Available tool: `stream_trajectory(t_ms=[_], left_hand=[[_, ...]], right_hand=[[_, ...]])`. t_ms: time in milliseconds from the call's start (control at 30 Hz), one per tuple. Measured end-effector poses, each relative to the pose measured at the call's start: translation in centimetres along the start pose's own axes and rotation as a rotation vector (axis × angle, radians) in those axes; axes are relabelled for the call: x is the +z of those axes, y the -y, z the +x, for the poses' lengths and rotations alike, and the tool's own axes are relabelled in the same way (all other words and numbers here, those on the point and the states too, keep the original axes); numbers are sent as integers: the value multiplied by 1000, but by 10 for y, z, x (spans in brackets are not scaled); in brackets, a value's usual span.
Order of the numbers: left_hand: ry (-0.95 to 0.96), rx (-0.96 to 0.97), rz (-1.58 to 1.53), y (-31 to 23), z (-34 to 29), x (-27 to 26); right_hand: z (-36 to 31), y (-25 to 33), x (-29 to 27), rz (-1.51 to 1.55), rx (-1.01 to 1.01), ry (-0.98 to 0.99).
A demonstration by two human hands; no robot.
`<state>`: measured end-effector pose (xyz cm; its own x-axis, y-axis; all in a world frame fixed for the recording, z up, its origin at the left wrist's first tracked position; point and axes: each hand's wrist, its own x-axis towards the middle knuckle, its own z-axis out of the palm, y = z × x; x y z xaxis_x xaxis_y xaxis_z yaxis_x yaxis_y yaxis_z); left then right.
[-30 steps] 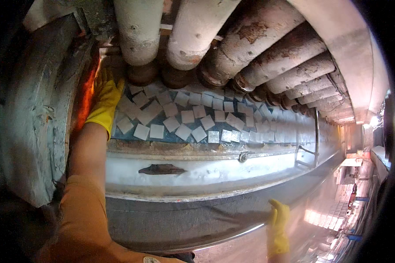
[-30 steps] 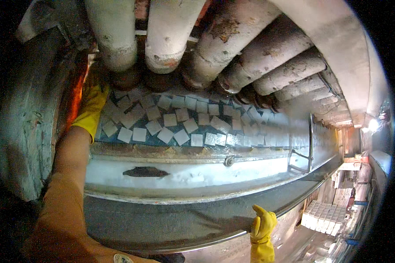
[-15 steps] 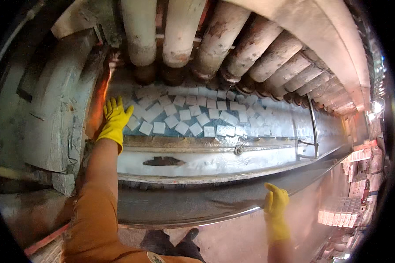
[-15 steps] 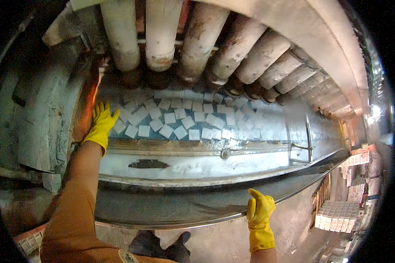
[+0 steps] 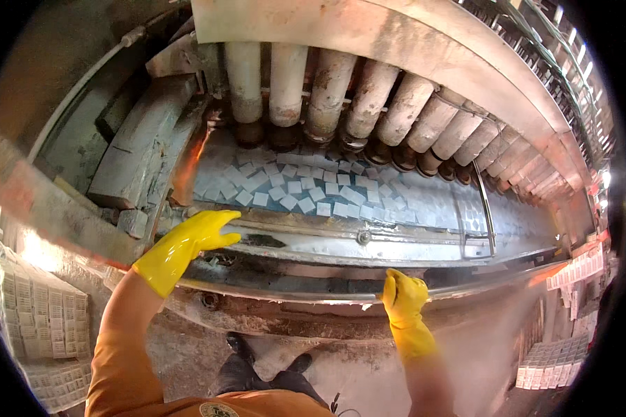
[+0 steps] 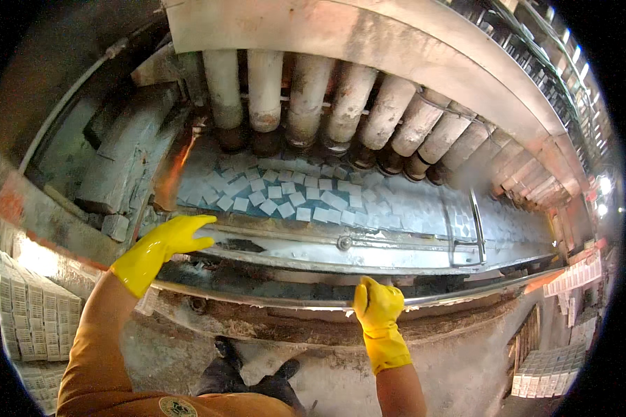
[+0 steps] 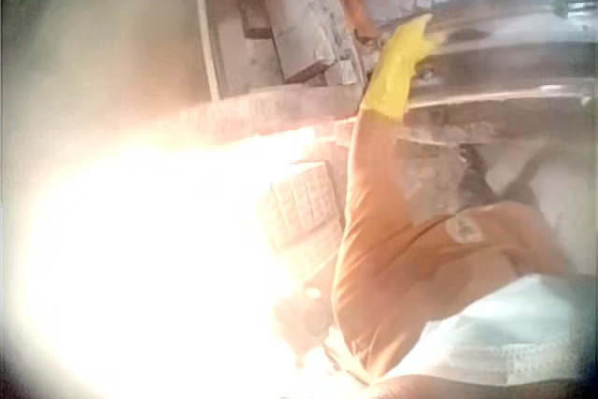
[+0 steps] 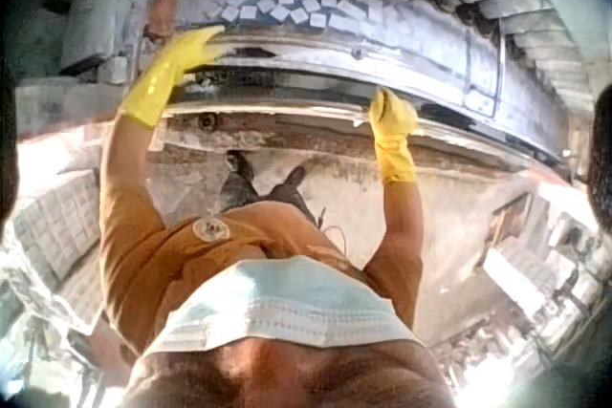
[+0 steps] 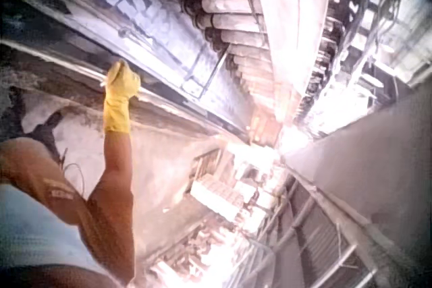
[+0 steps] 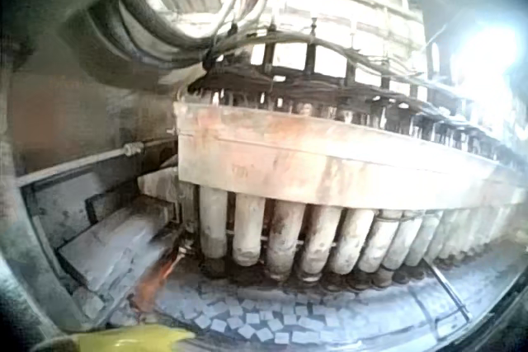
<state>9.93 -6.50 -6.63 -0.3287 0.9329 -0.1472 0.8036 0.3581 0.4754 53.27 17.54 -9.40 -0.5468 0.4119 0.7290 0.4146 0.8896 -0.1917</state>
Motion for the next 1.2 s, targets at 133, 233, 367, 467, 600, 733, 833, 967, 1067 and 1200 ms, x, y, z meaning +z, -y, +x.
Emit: stream_trajectory(t_ms=[133, 233, 367, 467, 600, 733, 833, 967, 1067, 1200], left_hand=[[-108, -50, -132, -17, -73, -6], [-260, -407, -158, 8, -97, 20], [-653, -430, -15, 43, -84, 34], [-682, -529, 41, 49, -69, 28], [-727, -633, 58, 46, -62, 28], [-791, -688, 112, 49, -54, 30], [-810, -704, 157, 49, -62, 28], [-812, -712, 107, 42, -55, 27], [-785, -753, 103, 38, -54, 20], [-759, -793, 87, 29, -54, 7]], right_hand=[[7, -4, 10, 36, -40, -18], [17, -2, 6, 121, -83, 19], [28, -23, -10, 194, -103, 113], [30, -84, -24, 50, 196, 111], [33, -175, -39, 12, 697, 175], [48, -204, -45, -165, 804, 221], [52, -200, -39, -199, 835, 262], [50, -213, -40, -347, 803, 280], [60, -213, -38, -381, 827, 327], [79, -199, -39, -273, 923, 335]])
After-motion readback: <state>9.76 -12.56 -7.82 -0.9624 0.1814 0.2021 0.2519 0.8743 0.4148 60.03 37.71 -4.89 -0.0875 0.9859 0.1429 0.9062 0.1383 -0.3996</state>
